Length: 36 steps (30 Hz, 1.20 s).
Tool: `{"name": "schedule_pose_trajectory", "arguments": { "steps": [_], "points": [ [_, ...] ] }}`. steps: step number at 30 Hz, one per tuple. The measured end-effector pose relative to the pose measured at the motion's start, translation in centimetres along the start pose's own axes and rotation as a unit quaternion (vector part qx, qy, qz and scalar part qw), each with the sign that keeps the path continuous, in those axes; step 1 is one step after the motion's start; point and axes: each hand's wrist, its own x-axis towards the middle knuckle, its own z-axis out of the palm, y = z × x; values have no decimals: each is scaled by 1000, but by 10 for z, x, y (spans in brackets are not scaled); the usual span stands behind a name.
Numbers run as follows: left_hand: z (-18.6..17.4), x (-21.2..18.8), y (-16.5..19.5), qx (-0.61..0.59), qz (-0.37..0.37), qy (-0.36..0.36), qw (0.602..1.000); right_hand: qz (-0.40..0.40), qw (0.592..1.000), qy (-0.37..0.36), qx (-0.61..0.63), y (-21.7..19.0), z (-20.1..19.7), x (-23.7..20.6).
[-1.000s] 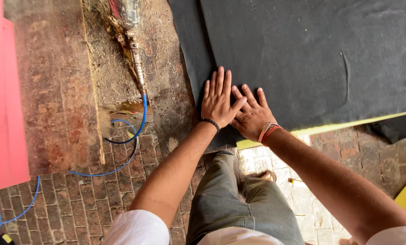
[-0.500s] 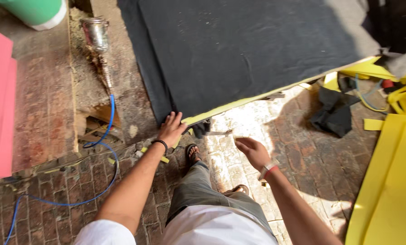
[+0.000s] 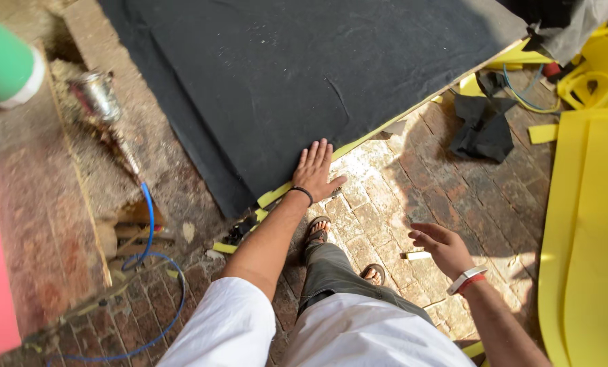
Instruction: The person sprays adhesive onto a yellow foam sheet using a spray gun, then places and smooths a brown fabric layer over it. Later, the person lays a large black fabric sheet over the foam, smooths it, and trims the excess with scissors.
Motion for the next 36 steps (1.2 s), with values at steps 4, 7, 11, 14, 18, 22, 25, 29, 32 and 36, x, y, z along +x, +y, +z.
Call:
{"name": "schedule_pose_trajectory", "arguments": {
  "steps": [4, 7, 11, 14, 18, 22, 25, 29, 32, 36],
  "points": [
    [2, 39, 16, -51, 64, 72, 994, 36, 999, 36, 1, -3, -4, -6],
    [-3, 65, 28, -22, 87, 15, 996, 46, 996, 70, 18, -24, 1, -3],
    [-12, 91, 43, 73, 193, -25, 978, 42, 995, 87, 2, -64, 13, 4],
    [-16, 105, 58, 81, 252, -23, 964, 46, 994, 92, 24, -85, 23, 3],
    [-15, 130, 84, 69, 266, -10, 961, 60, 994, 91, 35, -93, 17, 1],
    [-4, 147, 86, -6, 214, 13, 977, 38, 997, 71, 18, -94, -1, 23],
    [4, 132, 53, -58, 46, 82, 994, 43, 999, 30, 12, -105, -4, 59],
    [13, 57, -16, -55, -173, 93, 979, 50, 995, -56, -71, -144, 13, 116],
    [29, -3, -37, -65, -296, 116, 946, -21, 977, -115, -176, -178, 34, 153],
    [53, -37, -44, -80, -381, 147, 909, -145, 909, -140, -364, -209, 92, 202]
  ]
}}
